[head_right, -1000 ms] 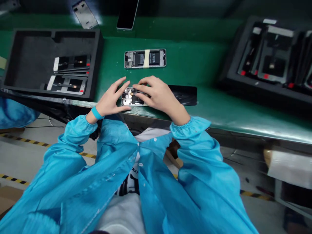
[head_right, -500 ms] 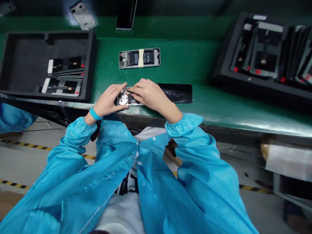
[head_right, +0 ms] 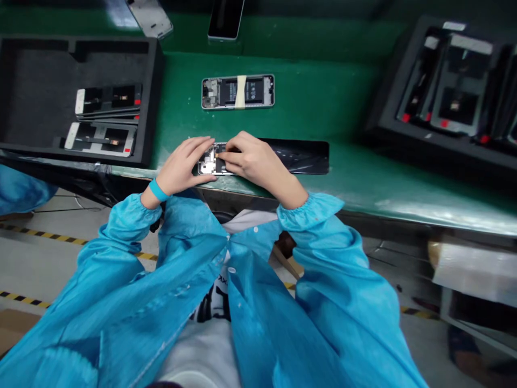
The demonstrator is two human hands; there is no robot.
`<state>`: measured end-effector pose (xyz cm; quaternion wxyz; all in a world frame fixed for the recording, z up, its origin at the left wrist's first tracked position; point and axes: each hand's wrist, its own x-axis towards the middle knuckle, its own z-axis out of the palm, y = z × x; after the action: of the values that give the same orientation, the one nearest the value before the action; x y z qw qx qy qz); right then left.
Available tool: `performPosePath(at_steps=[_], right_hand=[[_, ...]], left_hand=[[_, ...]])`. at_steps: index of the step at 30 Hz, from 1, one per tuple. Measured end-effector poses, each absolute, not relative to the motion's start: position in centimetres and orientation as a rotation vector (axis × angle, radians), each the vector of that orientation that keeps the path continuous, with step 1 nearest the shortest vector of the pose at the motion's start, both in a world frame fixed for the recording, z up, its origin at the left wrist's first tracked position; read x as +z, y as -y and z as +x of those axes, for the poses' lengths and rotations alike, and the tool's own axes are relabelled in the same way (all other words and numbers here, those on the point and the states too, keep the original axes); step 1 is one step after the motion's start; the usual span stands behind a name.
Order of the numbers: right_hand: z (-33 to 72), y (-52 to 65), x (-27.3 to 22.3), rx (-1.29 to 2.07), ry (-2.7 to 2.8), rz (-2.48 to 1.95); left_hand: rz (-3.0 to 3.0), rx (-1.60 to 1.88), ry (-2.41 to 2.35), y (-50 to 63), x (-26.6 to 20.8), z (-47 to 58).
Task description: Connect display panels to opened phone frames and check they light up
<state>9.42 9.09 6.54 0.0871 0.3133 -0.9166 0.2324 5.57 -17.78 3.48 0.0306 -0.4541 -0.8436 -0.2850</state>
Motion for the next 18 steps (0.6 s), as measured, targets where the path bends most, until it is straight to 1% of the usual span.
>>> performPosePath(at_steps=[9,15,18], right_hand=[[9.5,-9.0,6.3,0.712,2.728,0.938],[9.5,-8.9,6.1,0.671,2.694,0.952],[9.5,-8.9,6.1,0.661,2.693,0.955]], left_hand=[[-1.402,-0.704,2.633,18.5,4.1,6.6],[-1.406,-0.527,2.666,18.2,4.7,6.8],[-1.424,-0.494,2.672,18.4,4.7,6.4]])
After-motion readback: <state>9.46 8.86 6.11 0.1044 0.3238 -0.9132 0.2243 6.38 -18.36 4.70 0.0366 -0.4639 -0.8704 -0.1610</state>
